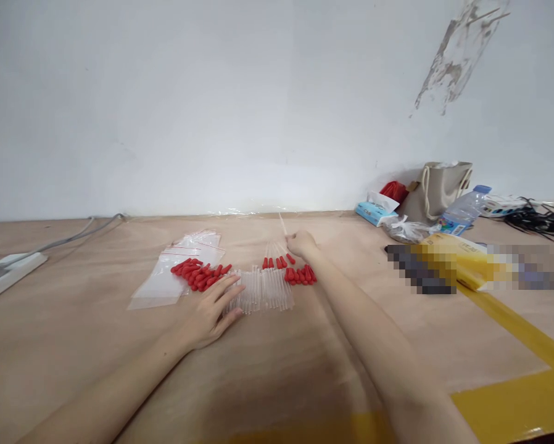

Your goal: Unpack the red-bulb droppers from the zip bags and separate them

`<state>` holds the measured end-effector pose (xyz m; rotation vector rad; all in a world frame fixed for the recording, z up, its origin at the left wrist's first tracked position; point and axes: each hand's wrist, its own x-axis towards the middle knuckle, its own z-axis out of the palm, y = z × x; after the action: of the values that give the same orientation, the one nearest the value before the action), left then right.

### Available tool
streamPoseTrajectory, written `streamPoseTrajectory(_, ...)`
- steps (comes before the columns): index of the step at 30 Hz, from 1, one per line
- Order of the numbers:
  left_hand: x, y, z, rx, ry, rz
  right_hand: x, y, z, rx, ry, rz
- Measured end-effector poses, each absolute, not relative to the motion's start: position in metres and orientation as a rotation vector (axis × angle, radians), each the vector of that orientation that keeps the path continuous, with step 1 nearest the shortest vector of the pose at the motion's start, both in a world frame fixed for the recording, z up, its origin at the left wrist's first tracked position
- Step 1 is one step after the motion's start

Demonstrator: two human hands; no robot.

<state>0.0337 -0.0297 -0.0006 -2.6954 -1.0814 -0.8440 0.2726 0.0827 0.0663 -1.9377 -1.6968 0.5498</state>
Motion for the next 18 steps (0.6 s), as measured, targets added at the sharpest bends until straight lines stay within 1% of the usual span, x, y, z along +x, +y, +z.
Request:
streamPoseTrajectory(3, 0.035, -0.031, 0.002, -2.662, -1.139, -0.926, 0.270, 0.043, 0.055, -1.727, -1.742, 0.383)
streamPoseTrajectory(5, 0.038, -0.033, 0.005, -2.613, -1.173, -0.988, 0.268, 0.011, 0.039, -1.374, -1.894, 0.072)
streamPoseTrajectory(8, 0.044, -0.037, 0.008, -2.489, -1.086, -1.053, 0.267, -0.026, 0.013, -1.027, -2.039, -0.204)
streamPoseTrajectory(11, 0.051, -0.043, 0.010, -2.362, -1.011, -1.054, 0.265, -0.041, 0.002, -0.923, -2.066, -0.285)
streamPoseTrajectory(15, 0.056, -0.047, 0.010, -2.248, -1.106, -1.231, 0.265, -0.040, 0.003, -0.933, -2.074, -0.312)
streamPoseTrajectory(18, 0.057, -0.047, 0.009, -2.268, -1.079, -1.167, 0.265, -0.040, 0.002, -0.901, -2.111, -0.340)
